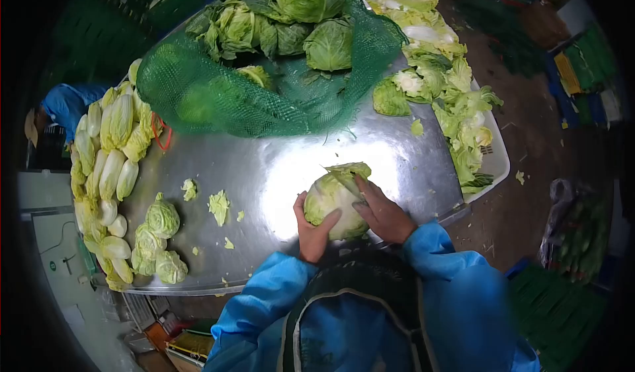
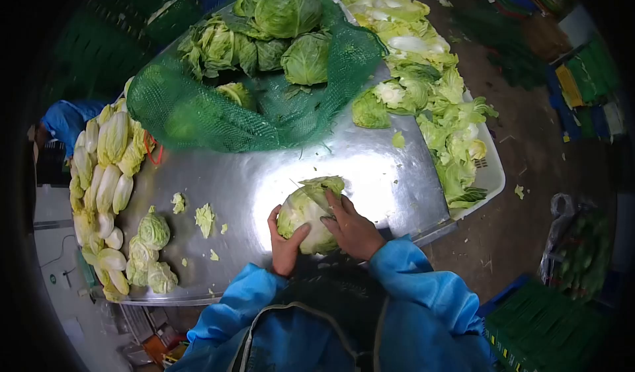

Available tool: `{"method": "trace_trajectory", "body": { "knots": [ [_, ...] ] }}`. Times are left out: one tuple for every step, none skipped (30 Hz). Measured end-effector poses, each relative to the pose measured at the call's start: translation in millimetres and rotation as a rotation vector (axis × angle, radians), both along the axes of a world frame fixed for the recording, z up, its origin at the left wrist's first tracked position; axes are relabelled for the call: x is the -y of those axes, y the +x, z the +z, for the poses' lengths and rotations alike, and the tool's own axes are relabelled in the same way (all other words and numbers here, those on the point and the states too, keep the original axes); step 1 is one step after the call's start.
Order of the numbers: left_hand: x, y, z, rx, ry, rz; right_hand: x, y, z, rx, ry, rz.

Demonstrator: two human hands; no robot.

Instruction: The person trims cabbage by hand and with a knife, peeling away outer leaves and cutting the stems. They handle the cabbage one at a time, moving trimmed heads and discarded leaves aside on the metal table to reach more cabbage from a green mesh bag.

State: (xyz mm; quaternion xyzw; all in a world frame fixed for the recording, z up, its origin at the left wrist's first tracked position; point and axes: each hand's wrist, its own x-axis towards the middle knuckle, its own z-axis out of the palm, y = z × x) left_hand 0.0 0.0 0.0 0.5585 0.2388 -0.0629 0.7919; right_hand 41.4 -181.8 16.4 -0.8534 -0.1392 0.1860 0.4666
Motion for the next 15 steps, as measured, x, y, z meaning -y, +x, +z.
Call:
{"method": "trace_trajectory", "body": {
  "knots": [
    [2.3,0.9,-3.8,0.051,0.006,0.003,1.3,3.4,6.9,-0.028,-0.052,0.028],
    [4.2,2.5,-6.3,0.104,0.011,0.0,2.7,6.7,10.0,-0.055,-0.106,0.049],
    [-8.1,2.2,-6.2,0.092,0.029,-0.001,-9.7,5.1,-0.6,-0.067,-0.088,0.05],
    [-6.2,4.8,-4.0,0.075,0.008,-0.007,-8.6,4.1,-11.5,-0.021,-0.062,-0.051],
    [-4.7,6.7,-3.2,0.066,-0.009,-0.013,-7.7,5.2,-22.0,0.034,-0.032,-0.152],
    [-0.7,0.3,-6.2,0.066,-0.016,-0.011,0.6,16.4,-26.5,-0.072,-0.12,-0.245],
    [1.7,-3.7,-10.7,0.128,0.059,-0.043,10.3,31.7,-31.8,-0.165,-0.199,-0.34],
    [1.4,-0.2,-15.8,0.2,0.14,-0.069,16.1,33.3,-49.5,-0.017,-0.117,-0.38],
    [-3.1,4.2,-15.5,0.205,0.143,-0.067,19.5,34.0,-49.0,-0.013,-0.114,-0.379],
    [-11.3,9.1,-13.7,0.144,0.127,-0.097,22.0,31.2,-48.2,-0.015,-0.07,-0.381],
    [-18.5,13.7,-12.6,0.089,0.11,-0.124,23.3,31.4,-45.8,-0.012,-0.028,-0.382],
    [-23.7,17.5,-15.8,0.103,0.122,-0.034,18.3,23.4,-28.4,-0.051,-0.045,-0.384],
    [-25.4,20.7,1.3,0.067,0.153,0.03,13.4,12.8,-21.7,-0.055,-0.016,-0.349],
    [-27.7,18.8,-3.8,0.117,0.192,-0.015,3.9,-0.9,-8.9,-0.009,-0.017,-0.319],
    [-29.7,14.3,-9.4,0.161,0.23,-0.058,-3.0,-11.7,-0.4,0.031,-0.02,-0.288]
  ]
}}
